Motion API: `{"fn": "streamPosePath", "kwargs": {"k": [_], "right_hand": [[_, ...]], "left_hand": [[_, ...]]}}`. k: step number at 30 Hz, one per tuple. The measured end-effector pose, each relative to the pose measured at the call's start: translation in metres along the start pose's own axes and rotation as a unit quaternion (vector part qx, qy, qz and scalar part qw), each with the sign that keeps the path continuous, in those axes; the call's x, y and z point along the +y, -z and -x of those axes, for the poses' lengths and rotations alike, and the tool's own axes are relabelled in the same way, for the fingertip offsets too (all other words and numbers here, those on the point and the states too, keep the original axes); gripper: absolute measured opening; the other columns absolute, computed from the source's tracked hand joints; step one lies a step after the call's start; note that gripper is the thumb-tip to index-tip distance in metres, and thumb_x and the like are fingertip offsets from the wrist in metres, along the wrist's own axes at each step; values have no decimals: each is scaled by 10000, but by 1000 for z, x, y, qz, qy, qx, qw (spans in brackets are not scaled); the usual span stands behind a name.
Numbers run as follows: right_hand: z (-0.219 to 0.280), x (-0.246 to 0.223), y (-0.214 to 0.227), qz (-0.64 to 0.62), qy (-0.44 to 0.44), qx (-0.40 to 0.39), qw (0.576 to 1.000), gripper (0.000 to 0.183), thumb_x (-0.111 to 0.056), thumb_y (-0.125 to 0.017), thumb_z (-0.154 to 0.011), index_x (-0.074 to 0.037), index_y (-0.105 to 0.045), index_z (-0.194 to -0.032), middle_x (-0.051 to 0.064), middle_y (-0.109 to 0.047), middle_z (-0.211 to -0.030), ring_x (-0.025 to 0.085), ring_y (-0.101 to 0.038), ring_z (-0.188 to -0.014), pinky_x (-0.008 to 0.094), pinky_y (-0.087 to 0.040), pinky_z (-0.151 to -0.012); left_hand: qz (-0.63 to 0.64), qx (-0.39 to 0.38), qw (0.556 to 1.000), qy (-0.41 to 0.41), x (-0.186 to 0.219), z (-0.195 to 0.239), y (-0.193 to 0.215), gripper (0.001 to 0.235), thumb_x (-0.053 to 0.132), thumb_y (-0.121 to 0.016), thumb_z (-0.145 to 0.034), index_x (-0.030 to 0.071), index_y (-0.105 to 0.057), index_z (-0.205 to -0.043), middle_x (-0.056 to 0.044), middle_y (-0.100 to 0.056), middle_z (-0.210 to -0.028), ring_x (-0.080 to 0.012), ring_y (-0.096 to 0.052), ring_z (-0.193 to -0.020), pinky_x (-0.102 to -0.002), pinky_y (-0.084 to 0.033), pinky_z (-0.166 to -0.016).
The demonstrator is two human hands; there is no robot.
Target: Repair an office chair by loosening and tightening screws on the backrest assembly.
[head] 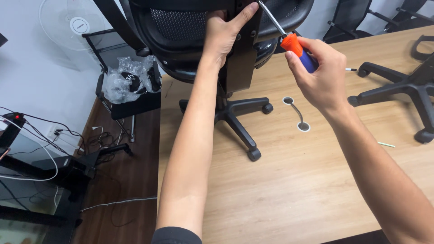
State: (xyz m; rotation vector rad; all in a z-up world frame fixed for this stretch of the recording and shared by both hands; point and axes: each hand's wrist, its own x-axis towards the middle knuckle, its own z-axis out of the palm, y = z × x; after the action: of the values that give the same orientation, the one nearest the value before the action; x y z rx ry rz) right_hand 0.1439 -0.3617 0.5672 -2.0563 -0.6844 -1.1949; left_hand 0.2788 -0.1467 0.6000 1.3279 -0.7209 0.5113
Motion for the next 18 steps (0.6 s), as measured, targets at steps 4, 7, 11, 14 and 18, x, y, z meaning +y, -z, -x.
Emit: {"fn": "streamPosePath", "kwargs": {"k": [4, 7, 11, 14, 18], "right_hand": [[-4, -10, 4, 14, -3, 5, 1000, 239, -128, -765, -1065, 17, -723, -1251, 124, -727, -982, 175, -656, -806, 296, -516, -747], [-4, -17, 7, 21, -4, 0, 1000, 241, -133, -763, -1059, 13, -732, -1248, 124, -729, -984, 175, -672, -827, 289, -525, -761], [-9, -29, 10, 5, -48, -8, 999, 257, -162, -753, -1042, 7, -735, -1234, 121, -736, -925, 166, -688, -774, 285, -532, -717], [-21, -45, 21, 17, -103, -34, 994, 278, -207, -738, -1030, 1, -744, -1214, 111, -720, -813, 157, -672, -685, 295, -517, -646], [-47, -72, 39, 73, -138, -93, 983, 313, -283, -689, -1016, 9, -765, -1101, 91, -707, -716, 138, -659, -601, 302, -505, -597]], "left_hand": [[40, -17, 999, -21, 4, 2, -4, 332, 267, -827, -892, 20, -780, -1109, -58, -797, -1032, -123, -733, -936, -265, -565, -860], [44, -21, 997, -53, 2, 2, -5, 288, 219, -822, -914, 23, -773, -1120, -55, -793, -1060, -115, -736, -959, -266, -568, -890], [24, -3, 999, -26, 3, 3, -5, 271, 240, -828, -900, 22, -779, -1054, -49, -793, -988, -109, -736, -886, -260, -576, -822], [-2, 9, 1000, 2, -2, 3, -6, 256, 243, -831, -907, 9, -785, -1000, -53, -766, -914, -115, -685, -791, -268, -531, -728], [25, 10, 999, -42, 0, 3, -7, 242, 229, -837, -888, 17, -761, -977, -23, -773, -923, -90, -718, -817, -246, -573, -762]]}}
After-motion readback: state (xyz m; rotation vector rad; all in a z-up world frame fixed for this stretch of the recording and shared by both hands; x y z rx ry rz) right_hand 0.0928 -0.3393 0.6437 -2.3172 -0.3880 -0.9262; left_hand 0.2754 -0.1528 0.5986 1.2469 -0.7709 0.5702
